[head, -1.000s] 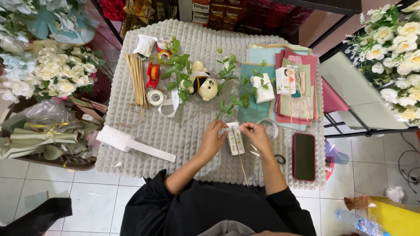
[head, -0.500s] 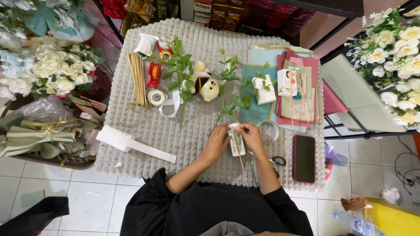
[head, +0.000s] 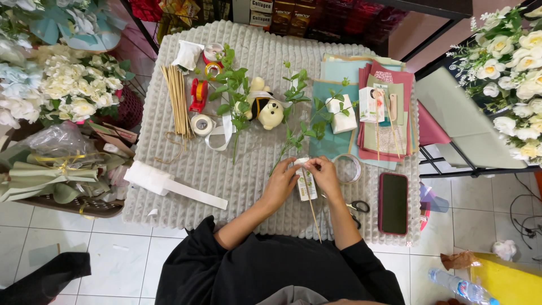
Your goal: Applying tape to a small box and preparing product packaging at a design station
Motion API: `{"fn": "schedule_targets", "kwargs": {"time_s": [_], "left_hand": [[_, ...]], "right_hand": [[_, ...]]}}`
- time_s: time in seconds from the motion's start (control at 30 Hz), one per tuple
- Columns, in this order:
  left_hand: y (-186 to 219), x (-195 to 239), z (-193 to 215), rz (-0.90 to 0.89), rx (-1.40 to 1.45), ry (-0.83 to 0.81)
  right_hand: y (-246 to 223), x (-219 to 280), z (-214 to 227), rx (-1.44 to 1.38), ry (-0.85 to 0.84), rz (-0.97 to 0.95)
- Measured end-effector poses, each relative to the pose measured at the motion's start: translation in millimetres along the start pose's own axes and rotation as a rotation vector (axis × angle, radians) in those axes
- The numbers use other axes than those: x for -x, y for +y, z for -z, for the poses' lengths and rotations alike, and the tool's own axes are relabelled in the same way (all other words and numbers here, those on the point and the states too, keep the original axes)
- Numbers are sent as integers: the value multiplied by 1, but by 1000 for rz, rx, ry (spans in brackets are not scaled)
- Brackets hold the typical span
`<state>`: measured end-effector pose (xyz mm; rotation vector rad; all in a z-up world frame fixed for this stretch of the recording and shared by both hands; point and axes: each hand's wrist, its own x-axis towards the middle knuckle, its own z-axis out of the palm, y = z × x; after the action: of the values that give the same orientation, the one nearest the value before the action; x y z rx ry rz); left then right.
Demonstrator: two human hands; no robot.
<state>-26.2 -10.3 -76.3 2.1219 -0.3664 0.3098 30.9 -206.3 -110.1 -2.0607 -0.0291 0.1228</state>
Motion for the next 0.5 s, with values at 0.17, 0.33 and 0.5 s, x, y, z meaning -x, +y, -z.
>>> {"fn": "schedule_targets", "kwargs": {"time_s": [0.17, 0.33, 0.5], "left_hand": [[0, 0, -1, -8, -19, 1], [0, -2, -1, -34, -59, -4], [2, -5, -1, -60, -125, -17]], "right_hand": [[0, -1, -1, 30, -2, -6], [-1, 1, -2, 81, 9, -18], [-18, 6, -4, 161, 43, -39]]}}
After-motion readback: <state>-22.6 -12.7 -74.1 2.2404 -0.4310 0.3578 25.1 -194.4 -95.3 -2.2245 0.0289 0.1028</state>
